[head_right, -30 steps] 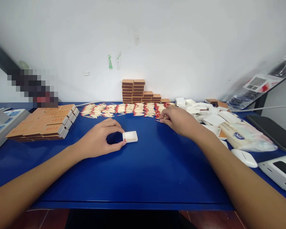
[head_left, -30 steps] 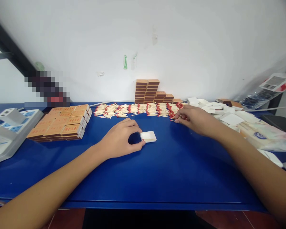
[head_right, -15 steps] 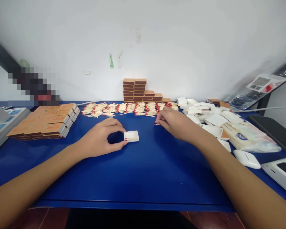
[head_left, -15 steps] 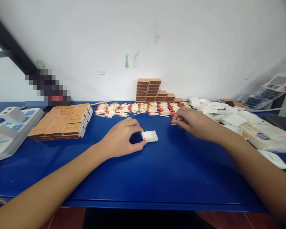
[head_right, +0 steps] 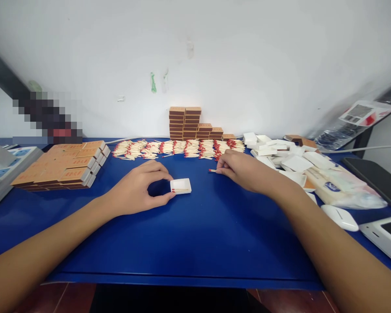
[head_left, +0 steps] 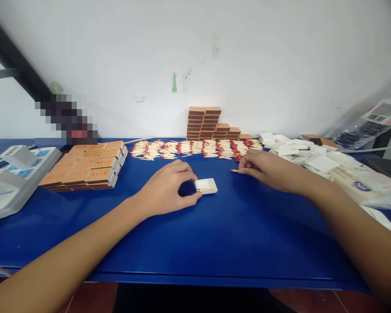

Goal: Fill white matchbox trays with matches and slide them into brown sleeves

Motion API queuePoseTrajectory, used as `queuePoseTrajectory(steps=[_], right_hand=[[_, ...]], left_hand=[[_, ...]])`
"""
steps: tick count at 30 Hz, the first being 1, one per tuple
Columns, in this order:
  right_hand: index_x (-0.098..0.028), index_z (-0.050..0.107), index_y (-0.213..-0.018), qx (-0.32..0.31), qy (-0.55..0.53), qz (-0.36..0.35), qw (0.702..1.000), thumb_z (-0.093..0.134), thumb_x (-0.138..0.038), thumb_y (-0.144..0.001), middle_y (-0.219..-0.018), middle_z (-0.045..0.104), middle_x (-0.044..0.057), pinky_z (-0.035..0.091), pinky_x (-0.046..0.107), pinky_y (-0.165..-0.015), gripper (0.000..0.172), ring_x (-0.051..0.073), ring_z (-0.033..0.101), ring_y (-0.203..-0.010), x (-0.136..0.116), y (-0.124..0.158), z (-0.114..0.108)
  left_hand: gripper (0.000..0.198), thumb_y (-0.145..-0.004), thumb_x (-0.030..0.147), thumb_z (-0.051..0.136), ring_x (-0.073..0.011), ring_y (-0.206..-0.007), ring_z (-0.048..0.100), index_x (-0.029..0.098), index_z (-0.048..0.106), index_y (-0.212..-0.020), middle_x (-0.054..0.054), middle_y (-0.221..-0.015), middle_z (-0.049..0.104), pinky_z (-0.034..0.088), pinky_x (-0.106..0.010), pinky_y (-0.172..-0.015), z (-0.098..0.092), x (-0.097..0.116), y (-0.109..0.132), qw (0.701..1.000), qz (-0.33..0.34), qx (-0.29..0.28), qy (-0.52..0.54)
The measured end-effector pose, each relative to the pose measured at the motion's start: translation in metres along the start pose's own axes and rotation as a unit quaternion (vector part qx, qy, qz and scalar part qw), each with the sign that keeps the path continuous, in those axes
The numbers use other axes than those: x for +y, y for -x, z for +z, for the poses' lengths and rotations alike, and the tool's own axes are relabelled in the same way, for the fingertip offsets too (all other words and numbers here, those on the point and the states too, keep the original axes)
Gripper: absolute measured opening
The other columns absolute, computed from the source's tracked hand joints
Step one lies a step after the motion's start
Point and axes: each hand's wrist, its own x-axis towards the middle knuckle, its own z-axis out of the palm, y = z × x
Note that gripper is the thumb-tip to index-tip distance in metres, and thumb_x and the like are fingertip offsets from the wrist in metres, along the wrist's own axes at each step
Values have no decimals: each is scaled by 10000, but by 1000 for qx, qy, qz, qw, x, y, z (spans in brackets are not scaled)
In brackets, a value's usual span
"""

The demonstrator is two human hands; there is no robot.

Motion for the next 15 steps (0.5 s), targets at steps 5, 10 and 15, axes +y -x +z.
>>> queuePoseTrajectory(steps=[5, 10, 15], right_hand=[[-247, 683, -974, 37, -45, -76, 995, 549, -445, -1097, -960, 694, 78, 470, 352, -748, 269, 231, 633, -856, -45, 7, 4], [-237, 656, -1024, 31, -61, -106, 992, 511, -294, -1111, -1035, 677, 70, 490, 340, -742, 178, 208, 662, -854, -84, 12, 16], [-220, 645, -1033, 4, -24, -99, 995, 495, -263, -1121, -1090, 671, 83, 526, 352, -770, 179, 220, 695, -898, -90, 11, 27]], left_hand=[[204, -978, 349, 780, -253, -1025, 693, 184, 804, -1096, -69, -1075, 757, 572, -428, -958, 1, 0, 0, 1000, 14, 13, -18], [222, -982, 337, 772, -258, -1023, 692, 161, 798, -1116, -80, -1060, 749, 577, -428, -957, 5, 0, -2, 997, 48, 30, -52], [207, -993, 319, 747, -257, -1000, 682, 145, 787, -1098, -90, -1058, 751, 582, -430, -946, 7, 2, -3, 994, 75, 46, -70]])
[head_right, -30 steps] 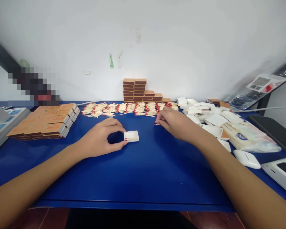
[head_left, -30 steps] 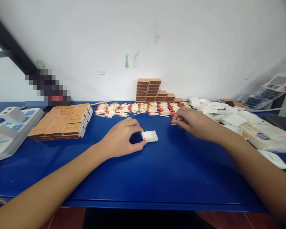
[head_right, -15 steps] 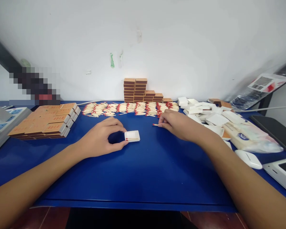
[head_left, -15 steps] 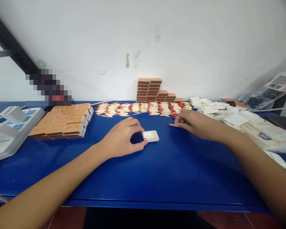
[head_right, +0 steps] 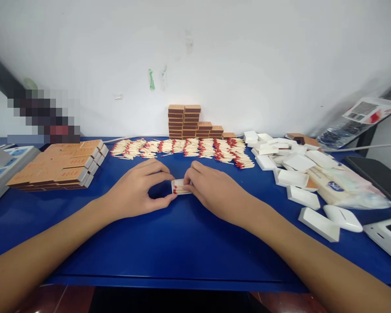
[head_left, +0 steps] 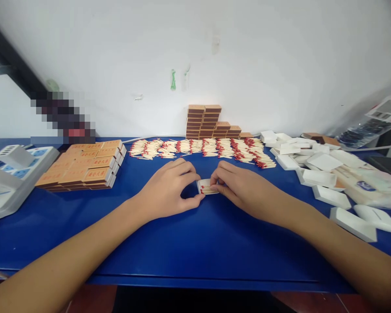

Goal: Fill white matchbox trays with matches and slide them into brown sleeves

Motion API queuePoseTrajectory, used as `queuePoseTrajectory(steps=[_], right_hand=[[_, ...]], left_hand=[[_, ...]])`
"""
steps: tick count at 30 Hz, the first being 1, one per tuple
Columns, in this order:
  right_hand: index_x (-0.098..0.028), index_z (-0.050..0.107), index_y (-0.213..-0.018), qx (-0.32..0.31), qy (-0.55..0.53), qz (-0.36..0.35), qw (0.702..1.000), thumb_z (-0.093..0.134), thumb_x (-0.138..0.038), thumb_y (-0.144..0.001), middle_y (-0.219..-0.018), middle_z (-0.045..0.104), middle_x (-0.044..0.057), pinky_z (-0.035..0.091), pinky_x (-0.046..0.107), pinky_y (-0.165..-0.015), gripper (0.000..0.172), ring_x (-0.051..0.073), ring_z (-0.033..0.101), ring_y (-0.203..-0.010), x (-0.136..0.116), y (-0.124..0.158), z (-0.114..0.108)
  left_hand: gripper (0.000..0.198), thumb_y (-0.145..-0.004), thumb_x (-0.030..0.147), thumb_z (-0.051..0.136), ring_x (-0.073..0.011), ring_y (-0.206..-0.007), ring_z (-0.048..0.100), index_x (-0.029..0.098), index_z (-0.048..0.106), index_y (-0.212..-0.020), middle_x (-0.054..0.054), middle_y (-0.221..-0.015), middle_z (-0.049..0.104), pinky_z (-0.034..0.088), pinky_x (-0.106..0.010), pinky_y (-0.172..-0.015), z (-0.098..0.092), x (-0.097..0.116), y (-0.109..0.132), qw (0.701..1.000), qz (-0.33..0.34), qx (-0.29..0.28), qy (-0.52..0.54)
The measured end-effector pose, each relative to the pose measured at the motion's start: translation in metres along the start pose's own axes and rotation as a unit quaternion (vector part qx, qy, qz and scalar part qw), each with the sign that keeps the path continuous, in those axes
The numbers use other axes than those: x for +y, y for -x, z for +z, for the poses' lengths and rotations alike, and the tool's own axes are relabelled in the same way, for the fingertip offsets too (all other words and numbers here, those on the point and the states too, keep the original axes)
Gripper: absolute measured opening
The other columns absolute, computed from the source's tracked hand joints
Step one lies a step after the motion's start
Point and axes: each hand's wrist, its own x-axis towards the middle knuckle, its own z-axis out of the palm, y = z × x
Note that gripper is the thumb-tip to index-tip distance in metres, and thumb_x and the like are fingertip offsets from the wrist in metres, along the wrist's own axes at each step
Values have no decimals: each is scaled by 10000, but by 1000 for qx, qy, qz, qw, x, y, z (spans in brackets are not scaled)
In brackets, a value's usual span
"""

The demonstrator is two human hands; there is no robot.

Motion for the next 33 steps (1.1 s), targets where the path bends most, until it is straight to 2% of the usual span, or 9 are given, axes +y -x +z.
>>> queuePoseTrajectory(steps=[4, 8, 10, 13, 16, 18, 26, 33], right_hand=[[-219, 652, -1018, -11, 9, -3, 1000, 523, -297, -1126, -1065, 667, 73, 523, 347, -755, 185, 210, 687, -864, -2, 1, 3], [-237, 694, -1020, 14, -13, -14, 1000, 560, -336, -1104, -1027, 685, 57, 495, 332, -726, 187, 197, 670, -823, 8, 2, -8], [-243, 714, -985, 53, -7, 1, 999, 570, -388, -1086, -946, 694, 56, 478, 338, -717, 228, 211, 657, -806, 27, 3, -19], [-232, 740, -925, 104, 68, 69, 990, 594, -380, -1019, -885, 719, 85, 438, 360, -692, 228, 247, 647, -789, 71, 4, -36], [-232, 772, -865, 76, 107, 127, 983, 642, -352, -938, -861, 752, 100, 420, 364, -674, 191, 261, 652, -770, 109, 7, -46], [-237, 785, -850, 45, 93, 146, 984, 667, -368, -920, -831, 761, 93, 419, 356, -657, 190, 252, 651, -739, 121, 7, -47], [-236, 723, -831, 17, 58, 152, 986, 644, -375, -942, -766, 736, 66, 431, 345, -650, 195, 233, 643, -684, 118, 2, -34], [-240, 725, -848, 83, 73, 109, 988, 656, -472, -940, -771, 719, 72, 414, 352, -649, 259, 245, 624, -698, 123, 2, -31]], left_hand=[[194, -994, 322, 750, -255, -1002, 677, 154, 781, -1087, -87, -1058, 752, 587, -426, -930, 1, 0, 0, 1000, 4, 0, 2], [201, -993, 317, 754, -256, -1012, 683, 156, 786, -1109, -87, -1070, 756, 591, -426, -923, 0, 0, 0, 1000, -5, -7, 16], [220, -989, 321, 762, -258, -1025, 690, 162, 794, -1137, -84, -1072, 759, 591, -429, -940, 0, -1, 1, 999, -17, -15, 29], [223, -977, 330, 778, -260, -1043, 693, 181, 805, -1140, -80, -1085, 764, 591, -429, -951, -2, -2, 2, 998, -40, -27, 50], [216, -974, 340, 778, -260, -1044, 692, 187, 808, -1124, -82, -1095, 765, 592, -431, -944, -5, -3, 3, 996, -54, -35, 59], [219, -978, 345, 771, -259, -1045, 693, 188, 808, -1127, -83, -1097, 764, 592, -434, -947, -7, -3, 4, 996, -58, -36, 59], [232, -977, 342, 774, -258, -1054, 694, 181, 809, -1140, -84, -1108, 759, 589, -431, -953, -9, -2, 4, 996, -55, -39, 52], [212, -986, 342, 762, -255, -1042, 693, 189, 806, -1126, -84, -1104, 762, 591, -440, -957, -9, -2, 4, 996, -59, -37, 55]])
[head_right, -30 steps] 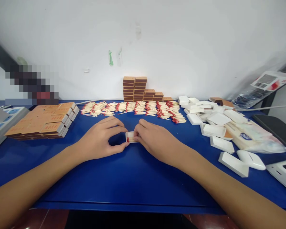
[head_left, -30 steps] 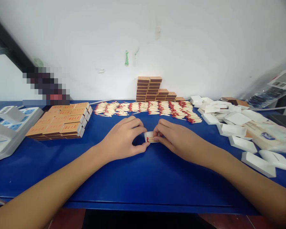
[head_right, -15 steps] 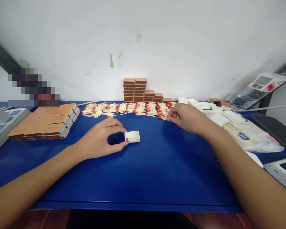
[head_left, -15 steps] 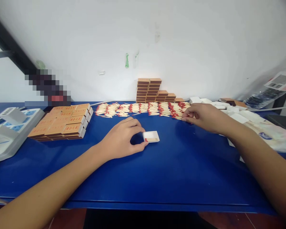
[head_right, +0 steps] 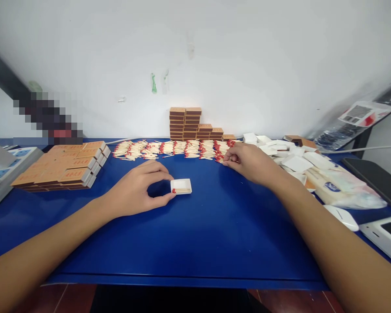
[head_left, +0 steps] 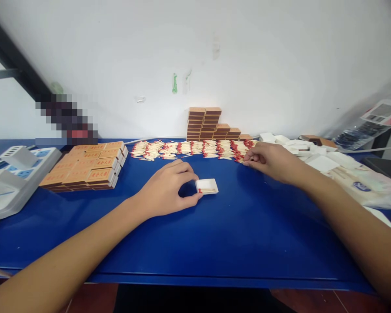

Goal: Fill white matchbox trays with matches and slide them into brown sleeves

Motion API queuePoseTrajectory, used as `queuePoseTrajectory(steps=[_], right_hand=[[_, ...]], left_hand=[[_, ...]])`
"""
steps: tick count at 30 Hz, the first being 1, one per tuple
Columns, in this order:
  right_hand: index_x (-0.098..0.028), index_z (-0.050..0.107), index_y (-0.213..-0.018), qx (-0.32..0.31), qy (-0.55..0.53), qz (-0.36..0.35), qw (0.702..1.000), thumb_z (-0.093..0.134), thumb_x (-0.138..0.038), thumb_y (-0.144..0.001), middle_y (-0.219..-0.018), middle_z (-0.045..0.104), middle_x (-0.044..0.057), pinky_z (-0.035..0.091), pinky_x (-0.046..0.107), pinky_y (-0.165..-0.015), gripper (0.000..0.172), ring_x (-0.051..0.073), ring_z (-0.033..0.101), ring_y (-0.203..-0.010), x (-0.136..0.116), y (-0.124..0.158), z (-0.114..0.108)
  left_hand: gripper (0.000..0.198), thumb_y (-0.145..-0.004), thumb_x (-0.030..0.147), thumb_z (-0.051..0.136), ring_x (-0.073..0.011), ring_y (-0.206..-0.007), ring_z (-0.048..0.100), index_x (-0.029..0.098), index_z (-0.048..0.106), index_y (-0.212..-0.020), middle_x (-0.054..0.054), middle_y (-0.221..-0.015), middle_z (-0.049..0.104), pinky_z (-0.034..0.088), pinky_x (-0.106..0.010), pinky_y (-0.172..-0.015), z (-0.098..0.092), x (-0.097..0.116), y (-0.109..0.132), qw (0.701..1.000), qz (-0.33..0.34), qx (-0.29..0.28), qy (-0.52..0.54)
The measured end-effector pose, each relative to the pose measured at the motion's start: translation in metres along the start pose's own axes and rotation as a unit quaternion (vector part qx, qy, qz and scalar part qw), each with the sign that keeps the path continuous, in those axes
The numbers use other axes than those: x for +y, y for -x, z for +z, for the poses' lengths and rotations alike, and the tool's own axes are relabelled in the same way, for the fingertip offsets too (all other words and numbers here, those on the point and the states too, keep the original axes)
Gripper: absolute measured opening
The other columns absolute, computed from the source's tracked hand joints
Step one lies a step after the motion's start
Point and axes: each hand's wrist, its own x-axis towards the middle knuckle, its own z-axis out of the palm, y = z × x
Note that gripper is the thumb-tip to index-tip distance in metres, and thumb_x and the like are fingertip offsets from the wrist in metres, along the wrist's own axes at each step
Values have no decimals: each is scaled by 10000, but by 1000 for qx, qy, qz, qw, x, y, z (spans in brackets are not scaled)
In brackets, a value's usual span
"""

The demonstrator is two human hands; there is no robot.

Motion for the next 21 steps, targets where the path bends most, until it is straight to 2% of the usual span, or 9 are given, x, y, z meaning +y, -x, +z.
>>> queuePoseTrajectory(steps=[5, 12, 18, 21], right_hand=[[-231, 751, -827, -11, -9, -4, 1000, 648, -501, -947, -759, 727, 82, 419, 356, -645, 314, 243, 624, -696, -5, 0, -4], [-235, 677, -803, -28, -27, 10, 999, 630, -579, -957, -742, 706, 69, 417, 349, -630, 380, 220, 597, -657, -9, 1, -2], [-233, 669, -827, -26, -17, -12, 999, 581, -588, -980, -773, 707, 78, 410, 343, -635, 396, 215, 592, -683, -12, 3, -4], [-234, 692, -821, -54, -7, -6, 998, 599, -579, -973, -737, 704, 67, 397, 336, -614, 388, 208, 589, -659, -10, 3, -7]], left_hand=[[218, -979, 342, 767, -260, -1054, 694, 188, 803, -1131, -83, -1102, 763, 593, -436, -958, 0, -1, 1, 1000, 5, -3, 0], [220, -981, 341, 768, -263, -1062, 697, 194, 805, -1140, -82, -1105, 760, 590, -438, -960, 0, -1, 0, 1000, -5, -11, 0], [227, -981, 338, 770, -264, -1062, 694, 187, 810, -1145, -82, -1107, 760, 587, -439, -963, 0, -2, 1, 1000, -5, -15, 1], [229, -979, 334, 772, -259, -1052, 692, 177, 812, -1141, -82, -1104, 758, 588, -435, -958, 0, -3, 1, 1000, -2, -12, 0]])
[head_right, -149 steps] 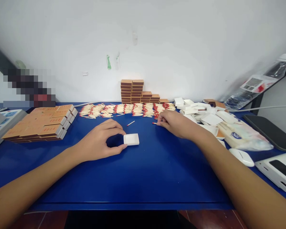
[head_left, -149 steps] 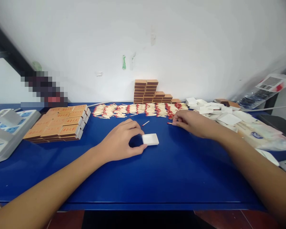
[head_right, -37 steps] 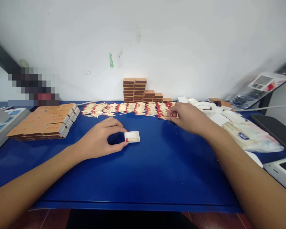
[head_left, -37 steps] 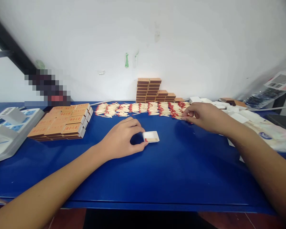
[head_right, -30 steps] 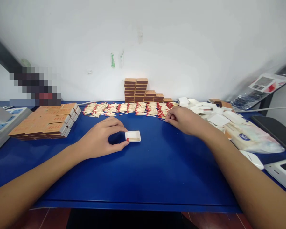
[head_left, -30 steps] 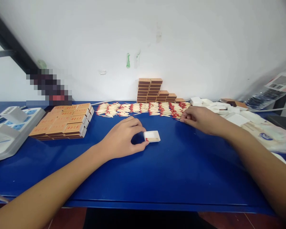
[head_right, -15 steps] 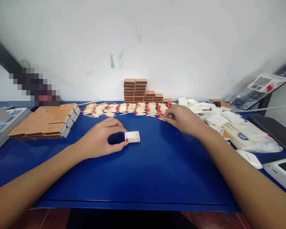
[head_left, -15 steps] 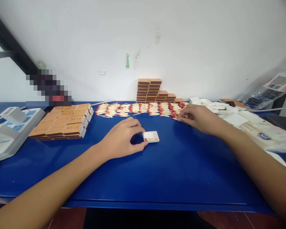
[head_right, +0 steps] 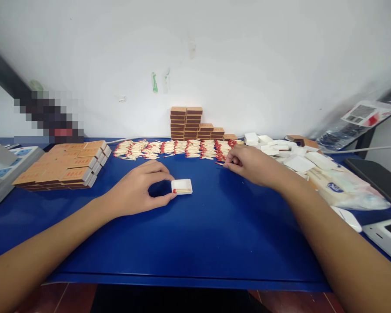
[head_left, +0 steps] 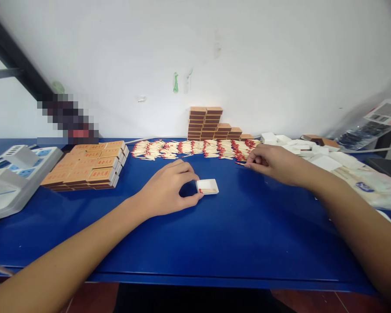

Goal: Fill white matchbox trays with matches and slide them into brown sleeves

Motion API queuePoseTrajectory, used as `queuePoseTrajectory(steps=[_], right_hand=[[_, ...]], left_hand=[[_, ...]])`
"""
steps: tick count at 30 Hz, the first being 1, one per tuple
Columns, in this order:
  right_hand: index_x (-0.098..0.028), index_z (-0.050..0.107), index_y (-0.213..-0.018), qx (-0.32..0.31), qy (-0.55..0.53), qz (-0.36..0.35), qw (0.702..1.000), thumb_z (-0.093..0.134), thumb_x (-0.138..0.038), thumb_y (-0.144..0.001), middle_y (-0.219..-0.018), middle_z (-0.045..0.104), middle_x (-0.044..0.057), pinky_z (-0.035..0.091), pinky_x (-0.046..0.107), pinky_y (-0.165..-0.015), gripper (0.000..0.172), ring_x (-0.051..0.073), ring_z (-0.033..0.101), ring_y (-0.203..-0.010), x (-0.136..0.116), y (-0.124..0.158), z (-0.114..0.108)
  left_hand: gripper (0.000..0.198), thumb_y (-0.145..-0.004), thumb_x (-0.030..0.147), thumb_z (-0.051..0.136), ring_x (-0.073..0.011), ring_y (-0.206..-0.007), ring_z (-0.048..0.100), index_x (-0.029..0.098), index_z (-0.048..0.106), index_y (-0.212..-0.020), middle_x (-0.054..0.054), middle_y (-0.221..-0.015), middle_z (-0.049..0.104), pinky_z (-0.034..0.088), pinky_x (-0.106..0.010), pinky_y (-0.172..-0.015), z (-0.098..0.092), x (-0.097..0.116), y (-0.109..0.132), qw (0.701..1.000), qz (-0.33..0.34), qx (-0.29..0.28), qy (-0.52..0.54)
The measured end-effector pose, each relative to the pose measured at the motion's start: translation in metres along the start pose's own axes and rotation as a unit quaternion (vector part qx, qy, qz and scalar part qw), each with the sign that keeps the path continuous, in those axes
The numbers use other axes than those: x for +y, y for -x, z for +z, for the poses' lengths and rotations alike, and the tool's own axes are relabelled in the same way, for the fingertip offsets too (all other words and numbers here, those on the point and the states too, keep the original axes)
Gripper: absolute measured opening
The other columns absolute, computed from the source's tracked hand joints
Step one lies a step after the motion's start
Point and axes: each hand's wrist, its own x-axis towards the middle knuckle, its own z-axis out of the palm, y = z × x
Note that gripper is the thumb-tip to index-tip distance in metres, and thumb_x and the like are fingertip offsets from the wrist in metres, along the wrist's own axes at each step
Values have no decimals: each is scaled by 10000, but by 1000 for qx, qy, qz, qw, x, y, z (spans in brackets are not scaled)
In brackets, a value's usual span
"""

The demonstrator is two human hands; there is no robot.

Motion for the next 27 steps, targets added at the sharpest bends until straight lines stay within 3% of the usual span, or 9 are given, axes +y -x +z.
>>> queuePoseTrajectory(steps=[17, 22, 27], right_hand=[[-234, 721, -826, -11, -16, 19, 1000, 611, -626, -981, -726, 700, 66, 407, 346, -619, 435, 213, 591, -649, 0, 0, 1], [-246, 718, -883, -4, -86, -41, 995, 606, -566, -1042, -760, 680, 38, 417, 325, -633, 374, 190, 572, -674, -48, 7, -1], [-244, 717, -964, 4, -129, -108, 986, 610, -415, -1077, -923, 702, 53, 480, 323, -700, 231, 192, 630, -777, -103, 16, 11]], left_hand=[[206, -985, 339, 767, -256, -1044, 693, 202, 805, -1133, -79, -1100, 763, 587, -436, -958, 0, 1, -1, 1000, 1, 0, 3], [220, -983, 333, 777, -256, -1053, 697, 196, 805, -1152, -78, -1100, 760, 584, -437, -968, 1, 2, -2, 1000, 4, 7, 0], [208, -985, 342, 774, -259, -1054, 695, 205, 795, -1141, -75, -1078, 758, 586, -428, -957, 3, 4, -2, 1000, 15, 13, -6]])
